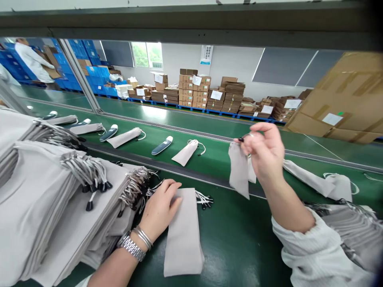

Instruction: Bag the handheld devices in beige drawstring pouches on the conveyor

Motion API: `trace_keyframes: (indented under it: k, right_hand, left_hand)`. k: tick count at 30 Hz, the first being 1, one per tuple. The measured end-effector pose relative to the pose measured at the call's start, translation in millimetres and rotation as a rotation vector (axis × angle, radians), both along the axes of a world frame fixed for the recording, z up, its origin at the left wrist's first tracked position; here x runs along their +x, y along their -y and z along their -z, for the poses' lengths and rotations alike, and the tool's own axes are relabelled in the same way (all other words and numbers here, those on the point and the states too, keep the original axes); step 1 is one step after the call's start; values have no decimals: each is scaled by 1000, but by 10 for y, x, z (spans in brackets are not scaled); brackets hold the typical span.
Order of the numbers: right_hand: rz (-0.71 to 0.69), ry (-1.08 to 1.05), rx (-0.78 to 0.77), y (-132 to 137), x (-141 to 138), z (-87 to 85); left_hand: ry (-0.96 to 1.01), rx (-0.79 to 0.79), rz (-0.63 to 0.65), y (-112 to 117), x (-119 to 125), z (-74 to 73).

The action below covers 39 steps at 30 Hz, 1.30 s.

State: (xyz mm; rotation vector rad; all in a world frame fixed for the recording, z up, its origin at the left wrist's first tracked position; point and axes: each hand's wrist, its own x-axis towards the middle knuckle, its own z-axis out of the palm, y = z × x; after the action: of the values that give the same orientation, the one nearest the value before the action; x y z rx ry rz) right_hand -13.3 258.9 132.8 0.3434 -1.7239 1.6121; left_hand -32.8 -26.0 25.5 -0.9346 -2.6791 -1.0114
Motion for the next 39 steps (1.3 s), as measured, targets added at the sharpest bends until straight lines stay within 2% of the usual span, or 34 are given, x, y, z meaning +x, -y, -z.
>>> trace_keyframes:
  k: [3,6,14,19,24,27,30,34,36,39]
  right_hand:
    - [114,144,227,-126,-214,190]
    - [155,305,366,-167,-316,339]
    - [-54,484,636,77,-302,519]
    - [-130,564,698,168,-300,645]
    - [-257,595,646,290,-404,793]
    - [-239,688,644,425,-708,847]
    - [-69,810,696,610,-1191,863]
    - [160,892,737,890,-1802,890]
    - [228,937,736,1009,-1995,940]
    - [252,994,694,1107,-2131,1049]
  left_hand:
    - [-39,-82,49,-21,5,38]
    - [-36,-102,81,-35,23,36]
    - [-24,-80,100,-26,32,19]
    - [-66,-68,84,-33,18,15]
    - [-250,-161,78,-56,79,-74]
    - [-338,-122,95,-46,134,-145]
    - [-390,-87,90,-26,170,-171]
    - [-443,-97,190,-13,173,-144]
    - [-454,-86,238,-12,169,-130]
    - [-436,-61,274,-10,168,-110]
